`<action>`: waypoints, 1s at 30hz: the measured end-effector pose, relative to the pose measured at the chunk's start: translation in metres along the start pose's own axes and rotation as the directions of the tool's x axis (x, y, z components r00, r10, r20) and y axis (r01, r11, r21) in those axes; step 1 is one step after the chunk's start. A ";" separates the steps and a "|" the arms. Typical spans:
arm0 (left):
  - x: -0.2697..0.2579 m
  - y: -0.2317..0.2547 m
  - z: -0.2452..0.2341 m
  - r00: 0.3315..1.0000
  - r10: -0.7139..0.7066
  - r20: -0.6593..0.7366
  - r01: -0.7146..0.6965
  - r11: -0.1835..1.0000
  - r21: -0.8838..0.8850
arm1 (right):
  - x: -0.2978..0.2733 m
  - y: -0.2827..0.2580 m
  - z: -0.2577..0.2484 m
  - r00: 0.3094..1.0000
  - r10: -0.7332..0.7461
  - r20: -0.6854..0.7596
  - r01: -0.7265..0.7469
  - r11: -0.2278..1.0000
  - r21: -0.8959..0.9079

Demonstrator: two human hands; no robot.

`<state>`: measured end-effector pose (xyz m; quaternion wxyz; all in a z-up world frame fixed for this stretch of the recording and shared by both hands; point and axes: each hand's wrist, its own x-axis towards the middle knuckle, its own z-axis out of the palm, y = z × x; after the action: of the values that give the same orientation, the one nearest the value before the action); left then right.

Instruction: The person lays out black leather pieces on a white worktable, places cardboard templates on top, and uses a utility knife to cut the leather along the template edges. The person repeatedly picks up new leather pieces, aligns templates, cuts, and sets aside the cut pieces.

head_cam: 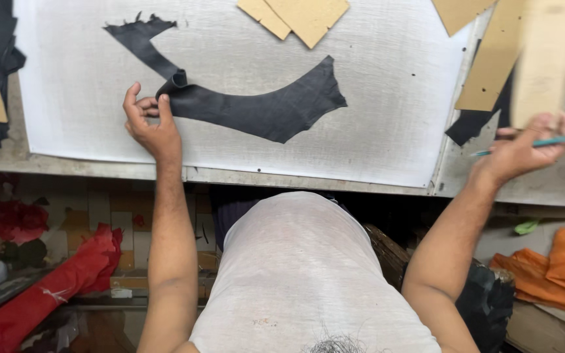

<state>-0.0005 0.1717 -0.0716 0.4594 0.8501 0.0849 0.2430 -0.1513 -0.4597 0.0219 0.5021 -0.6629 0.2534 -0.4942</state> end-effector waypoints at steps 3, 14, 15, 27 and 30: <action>0.010 0.002 0.007 0.975 -0.212 -0.058 0.194 0.954 -0.227 | -0.088 -0.048 0.093 0.772 0.470 0.428 -0.368 0.879 -0.302; -0.114 0.059 0.031 0.839 0.355 0.413 -0.478 0.844 0.245 | -0.166 -0.082 0.201 0.496 0.165 0.853 0.291 0.893 -0.342; -0.117 0.060 0.031 0.834 0.357 0.421 -0.488 0.834 0.259 | -0.169 -0.080 0.195 0.504 0.148 0.851 0.291 0.898 -0.328; -0.114 0.072 0.043 0.727 0.420 0.543 -0.584 0.794 0.168 | -0.172 -0.099 0.211 0.379 0.175 0.909 0.223 0.936 -0.273; -0.118 0.075 0.054 0.727 0.419 0.544 -0.581 0.798 0.161 | -0.189 -0.113 0.249 0.099 -0.088 0.991 0.412 0.911 0.040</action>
<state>-0.0824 0.0456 -0.0743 0.2371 0.9360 -0.2296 0.1225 -0.0152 -0.1579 0.0479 0.3643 -0.9110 -0.1926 0.0149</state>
